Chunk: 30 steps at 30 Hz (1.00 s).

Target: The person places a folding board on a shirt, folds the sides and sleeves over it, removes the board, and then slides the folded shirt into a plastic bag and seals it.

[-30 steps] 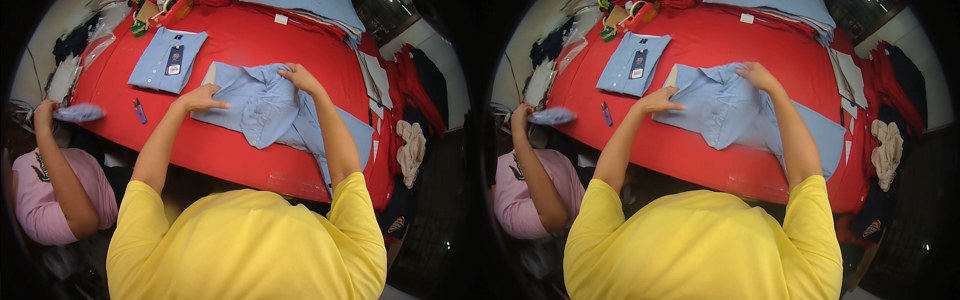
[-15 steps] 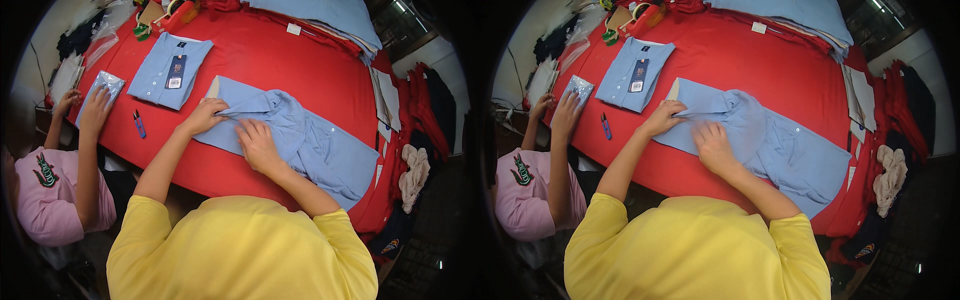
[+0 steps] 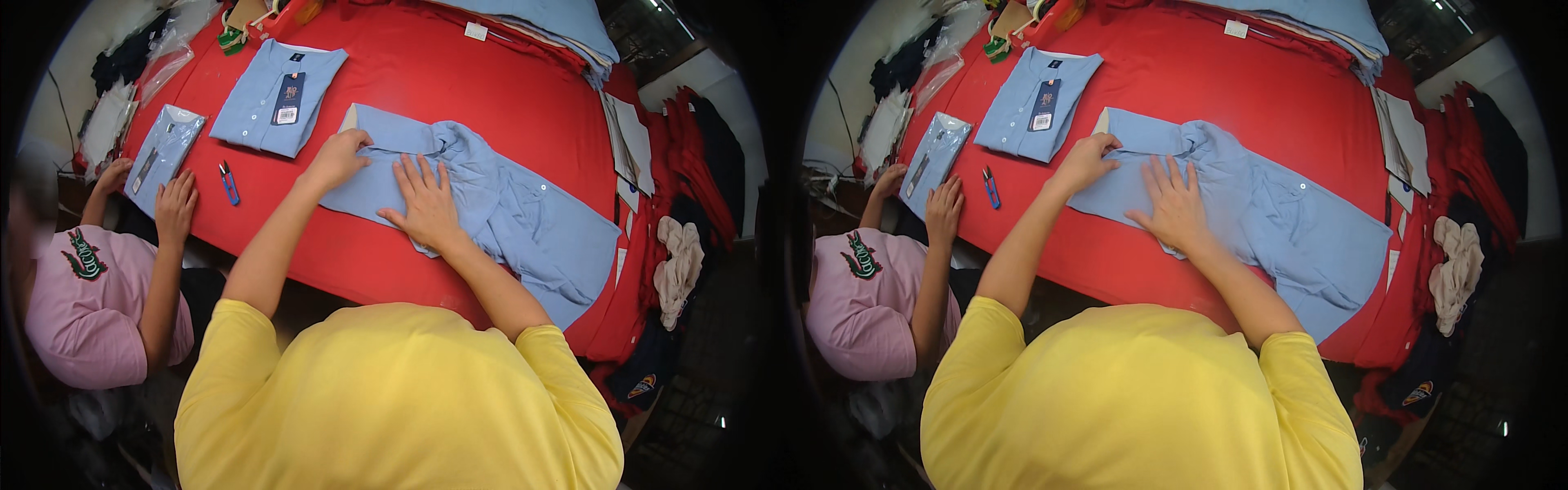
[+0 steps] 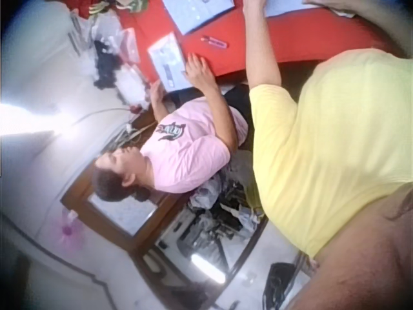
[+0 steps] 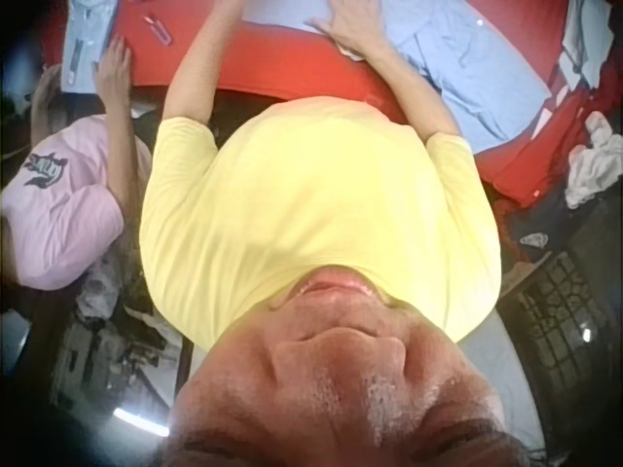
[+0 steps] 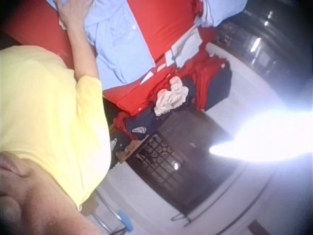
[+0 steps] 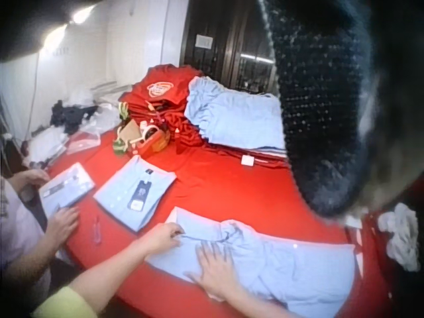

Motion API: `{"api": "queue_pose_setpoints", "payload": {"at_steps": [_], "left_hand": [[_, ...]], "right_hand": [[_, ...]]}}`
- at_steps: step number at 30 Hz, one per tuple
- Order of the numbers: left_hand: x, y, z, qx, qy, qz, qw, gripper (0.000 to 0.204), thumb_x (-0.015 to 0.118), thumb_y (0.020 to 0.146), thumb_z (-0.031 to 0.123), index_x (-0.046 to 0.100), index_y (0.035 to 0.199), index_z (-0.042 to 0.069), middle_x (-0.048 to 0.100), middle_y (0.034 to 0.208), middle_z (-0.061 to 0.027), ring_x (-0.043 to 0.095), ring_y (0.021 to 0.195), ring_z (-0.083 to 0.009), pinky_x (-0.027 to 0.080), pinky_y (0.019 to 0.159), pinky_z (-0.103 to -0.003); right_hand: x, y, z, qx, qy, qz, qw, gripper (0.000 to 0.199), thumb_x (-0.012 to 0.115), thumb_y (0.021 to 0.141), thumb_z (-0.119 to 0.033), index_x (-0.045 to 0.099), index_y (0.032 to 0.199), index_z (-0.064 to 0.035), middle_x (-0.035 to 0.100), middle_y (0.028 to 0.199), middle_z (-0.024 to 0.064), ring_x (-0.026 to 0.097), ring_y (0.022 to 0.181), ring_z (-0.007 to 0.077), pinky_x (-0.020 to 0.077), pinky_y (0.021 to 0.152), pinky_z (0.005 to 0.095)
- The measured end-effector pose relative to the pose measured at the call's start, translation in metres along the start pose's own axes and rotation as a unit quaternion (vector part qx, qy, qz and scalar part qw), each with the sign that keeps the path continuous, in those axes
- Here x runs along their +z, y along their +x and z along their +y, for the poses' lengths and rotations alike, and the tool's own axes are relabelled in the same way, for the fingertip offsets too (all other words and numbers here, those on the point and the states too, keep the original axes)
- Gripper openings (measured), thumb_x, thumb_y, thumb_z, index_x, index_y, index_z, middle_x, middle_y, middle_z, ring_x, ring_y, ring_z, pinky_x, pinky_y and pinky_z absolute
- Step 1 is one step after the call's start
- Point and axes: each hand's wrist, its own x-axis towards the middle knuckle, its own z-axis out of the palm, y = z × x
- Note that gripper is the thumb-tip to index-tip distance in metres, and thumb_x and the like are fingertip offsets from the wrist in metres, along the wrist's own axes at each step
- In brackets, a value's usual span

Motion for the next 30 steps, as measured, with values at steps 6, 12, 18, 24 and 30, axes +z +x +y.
{"api": "queue_pose_setpoints", "payload": {"at_steps": [6, 12, 18, 24, 30], "left_hand": [[0.053, -0.027, 0.004, 0.032, 0.103, 0.234, 0.966, 0.03, 0.063, 0.08, 0.002, 0.064, 0.11, 0.006, 0.06, 0.102, -0.0121, 0.06, 0.095, -0.0313, 0.045, 0.083, -0.041], [0.068, -0.035, 0.012, 0.023, 0.155, 0.317, 0.935, 0.029, 0.057, 0.082, 0.006, 0.064, 0.11, 0.01, 0.057, 0.099, -0.0046, 0.058, 0.094, -0.022, 0.04, 0.082, -0.037], [0.069, -0.034, 0.025, 0.028, 0.095, 0.324, 0.941, 0.03, 0.056, 0.081, 0.002, 0.064, 0.108, 0.011, 0.058, 0.098, -0.0039, 0.057, 0.09, -0.0225, 0.041, 0.082, -0.036], [0.068, -0.042, 0.013, 0.03, 0.043, 0.352, 0.935, 0.03, 0.057, 0.079, -0.001, 0.065, 0.105, 0.01, 0.058, 0.098, -0.0039, 0.057, 0.089, -0.0239, 0.043, 0.083, -0.038], [0.068, -0.042, 0.011, 0.028, 0.027, 0.336, 0.941, 0.031, 0.057, 0.076, -0.003, 0.065, 0.105, 0.006, 0.057, 0.098, -0.006, 0.056, 0.089, -0.0254, 0.045, 0.083, -0.038]], "right_hand": [[-0.002, 0.004, -0.002, -0.01, 0.017, -0.024, 1.0, 0.082, 0.063, 0.083, -0.054, 0.041, 0.143, -0.0027, 0.039, 0.15, 0.0166, 0.033, 0.139, 0.0372, 0.0189, 0.112, 0.0615], [-0.032, 0.063, 0.003, 0.067, 0.124, -0.097, 0.985, 0.036, 0.062, 0.089, -0.022, 0.062, 0.12, -0.0034, 0.06, 0.122, 0.0165, 0.049, 0.121, 0.0355, 0.0361, 0.103, 0.0501], [0.026, 0.16, 0.054, 0.023, 0.163, 0.051, 0.985, 0.024, 0.06, 0.091, -0.016, 0.068, 0.108, -0.0001, 0.067, 0.103, 0.0168, 0.061, 0.096, 0.0351, 0.0473, 0.085, 0.0416], [0.03, 0.204, 0.041, 0.233, 0.372, -0.172, 0.882, 0.023, 0.064, 0.093, -0.021, 0.072, 0.092, 0.0001, 0.065, 0.078, 0.0003, 0.053, 0.072, 0.0081, 0.0437, 0.067, 0.0264], [0.022, 0.197, 0.012, 0.247, 0.397, -0.145, 0.872, 0.019, 0.063, 0.093, -0.018, 0.069, 0.097, -0.0007, 0.063, 0.08, -0.0021, 0.051, 0.071, 0.0076, 0.0419, 0.067, 0.0241]]}}
